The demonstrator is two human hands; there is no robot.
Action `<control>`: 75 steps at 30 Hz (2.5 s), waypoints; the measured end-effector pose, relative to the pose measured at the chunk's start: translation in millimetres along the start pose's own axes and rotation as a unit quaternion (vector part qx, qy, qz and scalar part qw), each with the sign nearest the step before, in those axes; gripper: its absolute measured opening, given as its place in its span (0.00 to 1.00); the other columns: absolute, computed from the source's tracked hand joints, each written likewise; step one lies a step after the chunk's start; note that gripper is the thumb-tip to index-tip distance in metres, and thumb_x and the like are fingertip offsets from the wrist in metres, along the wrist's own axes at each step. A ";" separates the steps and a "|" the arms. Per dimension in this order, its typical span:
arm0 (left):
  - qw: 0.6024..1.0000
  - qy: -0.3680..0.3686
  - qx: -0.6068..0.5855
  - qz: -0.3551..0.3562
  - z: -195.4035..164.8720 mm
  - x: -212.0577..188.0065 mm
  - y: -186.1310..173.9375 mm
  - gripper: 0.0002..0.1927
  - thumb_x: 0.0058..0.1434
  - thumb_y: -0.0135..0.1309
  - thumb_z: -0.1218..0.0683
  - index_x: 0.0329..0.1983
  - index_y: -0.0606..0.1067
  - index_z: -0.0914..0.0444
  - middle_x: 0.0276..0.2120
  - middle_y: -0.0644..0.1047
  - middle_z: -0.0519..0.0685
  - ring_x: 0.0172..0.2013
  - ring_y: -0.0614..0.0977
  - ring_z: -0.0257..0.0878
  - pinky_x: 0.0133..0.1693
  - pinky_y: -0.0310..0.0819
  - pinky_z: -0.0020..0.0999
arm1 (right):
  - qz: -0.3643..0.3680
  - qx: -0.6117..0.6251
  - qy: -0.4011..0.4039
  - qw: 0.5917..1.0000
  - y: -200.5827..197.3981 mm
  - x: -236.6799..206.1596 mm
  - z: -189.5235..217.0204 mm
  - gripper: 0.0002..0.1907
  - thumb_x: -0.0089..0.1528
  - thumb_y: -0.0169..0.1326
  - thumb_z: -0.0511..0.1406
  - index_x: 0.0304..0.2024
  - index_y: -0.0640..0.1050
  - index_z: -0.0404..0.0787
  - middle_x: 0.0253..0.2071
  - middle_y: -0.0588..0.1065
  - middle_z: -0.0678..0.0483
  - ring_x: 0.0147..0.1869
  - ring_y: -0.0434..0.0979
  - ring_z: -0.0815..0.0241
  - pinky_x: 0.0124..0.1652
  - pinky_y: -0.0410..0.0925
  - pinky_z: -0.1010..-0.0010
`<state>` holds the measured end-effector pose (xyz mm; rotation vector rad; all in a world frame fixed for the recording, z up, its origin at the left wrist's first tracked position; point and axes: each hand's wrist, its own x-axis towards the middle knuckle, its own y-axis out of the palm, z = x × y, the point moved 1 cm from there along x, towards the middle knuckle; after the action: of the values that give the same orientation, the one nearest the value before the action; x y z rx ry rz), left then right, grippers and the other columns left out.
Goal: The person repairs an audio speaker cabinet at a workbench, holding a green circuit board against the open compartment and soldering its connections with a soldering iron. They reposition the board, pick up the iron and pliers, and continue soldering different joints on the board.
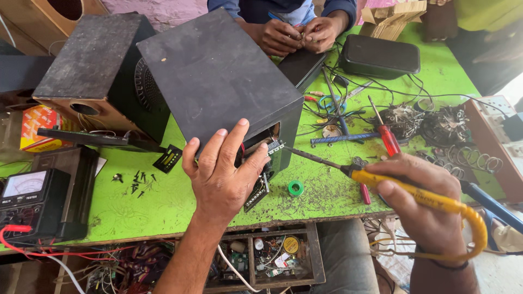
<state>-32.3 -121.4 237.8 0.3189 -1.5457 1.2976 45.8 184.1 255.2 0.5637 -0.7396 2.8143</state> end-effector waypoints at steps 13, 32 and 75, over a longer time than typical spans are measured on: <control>1.000 -0.010 -0.005 -0.011 -1.9 0.5 0.2 0.06 0.66 0.67 0.45 0.44 0.85 0.46 0.62 0.76 0.45 0.62 0.69 0.42 0.69 0.48 0.49 | -0.030 0.018 0.038 0.999 4.3 13.3 19.2 0.16 0.66 0.52 0.40 0.42 0.83 0.33 0.33 0.81 0.50 0.33 0.81 0.65 0.37 0.71 0.77; 1.000 -0.008 -0.007 0.001 -2.4 -0.1 -1.6 0.07 0.66 0.68 0.45 0.45 0.85 0.47 0.63 0.75 0.45 0.63 0.67 0.43 0.69 0.47 0.50 | -0.022 0.136 0.100 0.985 3.3 19.5 -5.8 0.18 0.66 0.48 0.38 0.42 0.82 0.28 0.34 0.81 0.45 0.32 0.80 0.62 0.36 0.73 0.74; 0.999 -0.019 0.040 0.019 -3.8 -5.5 2.6 0.08 0.71 0.65 0.43 0.43 0.84 0.49 0.66 0.75 0.42 0.65 0.67 0.42 0.72 0.46 0.52 | -0.223 0.256 0.040 0.940 32.1 -48.9 -62.6 0.18 0.77 0.48 0.39 0.38 0.75 0.30 0.33 0.75 0.45 0.31 0.74 0.56 0.33 0.68 0.66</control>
<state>-30.0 -119.4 231.4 0.3673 -1.5415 1.3927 62.3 184.4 171.1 0.5941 0.1480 2.5514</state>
